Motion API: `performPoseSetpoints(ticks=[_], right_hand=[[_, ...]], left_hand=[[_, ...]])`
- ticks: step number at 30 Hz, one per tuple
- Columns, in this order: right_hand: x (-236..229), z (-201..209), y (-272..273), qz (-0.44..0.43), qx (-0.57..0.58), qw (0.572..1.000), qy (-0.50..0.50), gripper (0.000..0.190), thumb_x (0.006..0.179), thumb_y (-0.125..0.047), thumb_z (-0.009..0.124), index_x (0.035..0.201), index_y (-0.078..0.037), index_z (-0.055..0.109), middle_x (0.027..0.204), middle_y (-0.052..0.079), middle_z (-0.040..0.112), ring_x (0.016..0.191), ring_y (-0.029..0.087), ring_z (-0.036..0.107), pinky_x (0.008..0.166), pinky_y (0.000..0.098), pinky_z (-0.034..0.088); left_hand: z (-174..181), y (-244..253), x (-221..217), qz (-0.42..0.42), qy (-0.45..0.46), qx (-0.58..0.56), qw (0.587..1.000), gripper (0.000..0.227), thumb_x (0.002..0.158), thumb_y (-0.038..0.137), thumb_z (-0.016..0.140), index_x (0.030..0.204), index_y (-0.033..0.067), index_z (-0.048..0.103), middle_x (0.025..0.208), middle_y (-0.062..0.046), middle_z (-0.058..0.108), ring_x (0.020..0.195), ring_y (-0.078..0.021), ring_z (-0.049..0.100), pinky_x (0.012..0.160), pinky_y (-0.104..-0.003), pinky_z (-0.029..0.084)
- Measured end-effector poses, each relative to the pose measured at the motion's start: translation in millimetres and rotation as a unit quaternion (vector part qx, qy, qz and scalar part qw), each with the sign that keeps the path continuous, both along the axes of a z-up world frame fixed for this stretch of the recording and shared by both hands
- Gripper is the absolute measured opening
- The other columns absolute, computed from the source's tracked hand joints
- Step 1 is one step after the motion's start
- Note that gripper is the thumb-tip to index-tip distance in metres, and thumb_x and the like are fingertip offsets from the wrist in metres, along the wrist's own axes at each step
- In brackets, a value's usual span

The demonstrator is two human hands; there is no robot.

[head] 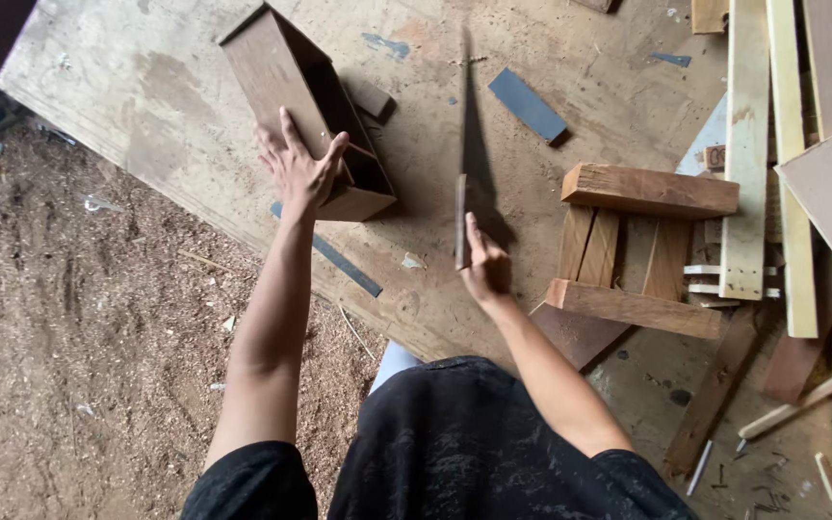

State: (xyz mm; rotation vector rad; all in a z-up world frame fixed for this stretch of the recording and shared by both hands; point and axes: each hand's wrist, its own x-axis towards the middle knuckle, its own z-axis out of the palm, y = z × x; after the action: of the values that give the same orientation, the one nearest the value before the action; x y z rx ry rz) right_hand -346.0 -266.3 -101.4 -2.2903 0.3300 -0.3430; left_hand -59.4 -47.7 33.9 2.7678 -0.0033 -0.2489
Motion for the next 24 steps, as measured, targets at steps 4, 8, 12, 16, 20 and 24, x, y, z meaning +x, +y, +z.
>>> performPoseSetpoints(ticks=[4,8,12,16,20,24], right_hand=[[2,-19,-19,0.038,-0.191,0.980,0.050,0.085,0.085,-0.015,0.072,0.159,-0.011,0.030,0.099,0.026,0.073,0.074,0.034,0.072,0.066,0.0483,0.059],[-1,-41,-19,0.026,-0.205,0.966,0.153,0.091,0.082,-0.009,0.076,0.162,-0.013,0.033,0.106,0.028,0.071,0.088,0.036,0.069,0.081,0.0511,0.054],[17,-38,-16,-0.122,-0.199,0.971,0.058,0.070,0.095,-0.004,0.082,0.155,-0.014,0.048,0.117,0.019,0.066,0.116,0.034,0.057,0.099,0.0480,0.046],[65,-16,-19,-0.253,-0.110,0.949,0.152,0.071,0.065,-0.018,0.090,0.122,-0.012,0.049,0.121,0.021,0.055,0.118,0.039,0.049,0.098,0.0547,0.040],[16,4,6,-0.265,-0.070,0.954,0.121,0.067,0.078,-0.020,0.085,0.131,-0.009,0.044,0.128,0.023,0.050,0.119,0.044,0.050,0.098,0.0571,0.041],[-53,3,38,-0.285,-0.211,0.895,0.270,0.070,0.071,-0.025,0.089,0.124,-0.004,0.048,0.120,0.029,0.051,0.113,0.053,0.048,0.094,0.0697,0.039]], left_hand=[[-1,48,2,0.080,0.033,-0.137,0.987,0.112,0.082,0.077,0.056,0.164,0.0201,0.007,0.164,-0.031,0.002,0.150,-0.0492,0.017,0.120,-0.062,0.023],[-21,107,7,0.037,0.001,-0.287,0.957,0.106,0.083,0.054,0.064,0.163,0.0125,0.009,0.154,-0.031,0.019,0.134,-0.0446,0.037,0.106,-0.059,0.043],[-51,131,17,0.023,0.095,-0.258,0.961,0.100,0.086,0.046,0.060,0.165,0.0122,0.010,0.144,-0.028,0.033,0.120,-0.0361,0.049,0.098,-0.055,0.049],[-106,105,6,-0.169,0.038,-0.492,0.853,0.096,0.087,0.029,0.061,0.163,0.0002,0.010,0.157,-0.028,0.031,0.141,-0.0390,0.038,0.116,-0.056,0.038],[-168,81,-14,-0.265,0.039,-0.355,0.896,0.080,0.102,0.027,0.058,0.163,-0.0015,0.016,0.166,-0.029,0.029,0.154,-0.0449,0.028,0.126,-0.051,0.023],[-184,64,-32,-0.234,0.085,-0.333,0.910,0.081,0.103,0.031,0.058,0.161,-0.0027,0.013,0.160,-0.029,0.033,0.150,-0.0431,0.031,0.124,-0.047,0.023]])
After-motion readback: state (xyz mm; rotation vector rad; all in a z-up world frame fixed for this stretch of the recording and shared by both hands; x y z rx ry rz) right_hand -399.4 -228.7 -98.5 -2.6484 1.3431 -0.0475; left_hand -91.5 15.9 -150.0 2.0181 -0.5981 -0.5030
